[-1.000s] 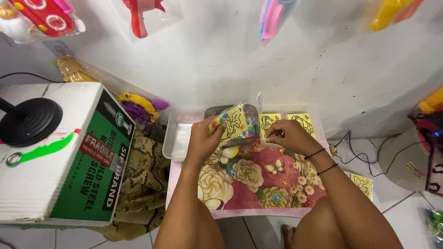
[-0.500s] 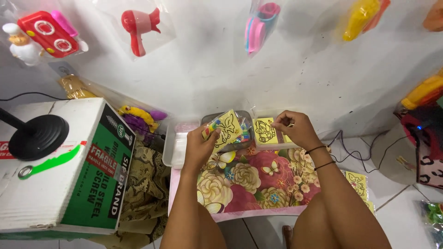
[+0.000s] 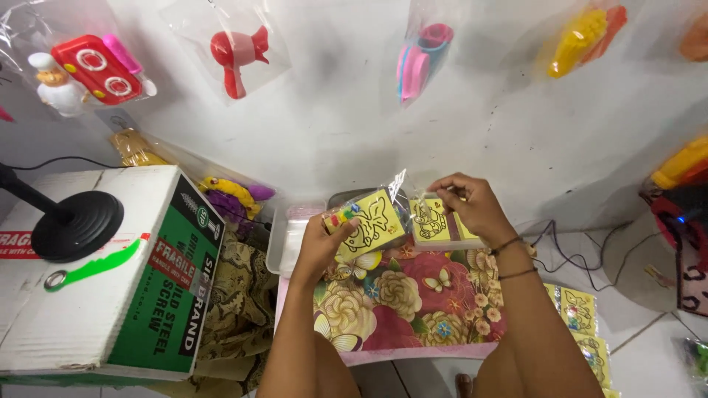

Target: The person sits on the floor and packs small colorful plastic pieces into clear plastic bags. They place a yellow paper insert with a cartoon design into each bag, seal it, and set the finished package aside on the floor.

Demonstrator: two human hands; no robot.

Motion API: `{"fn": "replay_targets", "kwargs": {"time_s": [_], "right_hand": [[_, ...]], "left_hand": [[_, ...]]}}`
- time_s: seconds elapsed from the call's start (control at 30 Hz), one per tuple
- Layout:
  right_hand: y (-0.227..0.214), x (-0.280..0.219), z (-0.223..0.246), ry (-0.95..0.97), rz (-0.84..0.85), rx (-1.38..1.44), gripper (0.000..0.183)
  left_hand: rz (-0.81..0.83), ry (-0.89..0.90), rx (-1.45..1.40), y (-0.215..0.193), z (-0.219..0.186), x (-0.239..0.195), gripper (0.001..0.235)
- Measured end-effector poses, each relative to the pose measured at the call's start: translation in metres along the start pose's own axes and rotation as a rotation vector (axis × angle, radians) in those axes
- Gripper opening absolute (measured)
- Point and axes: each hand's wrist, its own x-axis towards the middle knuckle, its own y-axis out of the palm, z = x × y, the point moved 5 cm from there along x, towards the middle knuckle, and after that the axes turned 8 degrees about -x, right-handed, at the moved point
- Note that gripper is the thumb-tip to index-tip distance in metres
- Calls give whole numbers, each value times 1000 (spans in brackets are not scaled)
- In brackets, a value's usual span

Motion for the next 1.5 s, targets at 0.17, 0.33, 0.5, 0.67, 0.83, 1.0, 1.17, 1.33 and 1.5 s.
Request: {"fn": "replay_targets", "kwargs": {"time_s": [0.17,0.33,0.5,0.67,0.83,1.0,1.17,1.33,1.5], "right_hand": [[10,-10,-20,31,44,110,18],[11,-13,-22,14,34,228,22],[13,-22,-6,31,55,239,27],[1,-28,-1,10,56,258,11],[-8,-30,-1,-1,3,234,6],[-3,-31,10,-44,83,246,12],[2,-36,9,23,130,186,9],[8,-36,-1,72,110,214,7],[2,-36,10,-12,114,200,7]], "left_hand": [[58,-29,-22,3,6,4,11],[94,-45,-56,19,-5,0,15],[129,-85,-160,23,11,2,20],[171,-93,-257,32,20,2,23],[192,-119,-360,38,25,0,25],[114,-191,-430,41,45,-2,36],[56,-181,-495,52,54,-3,41],[18,-229,-560,57,67,-2,41],[-10,-237,-540,74,54,-9,66]]}}
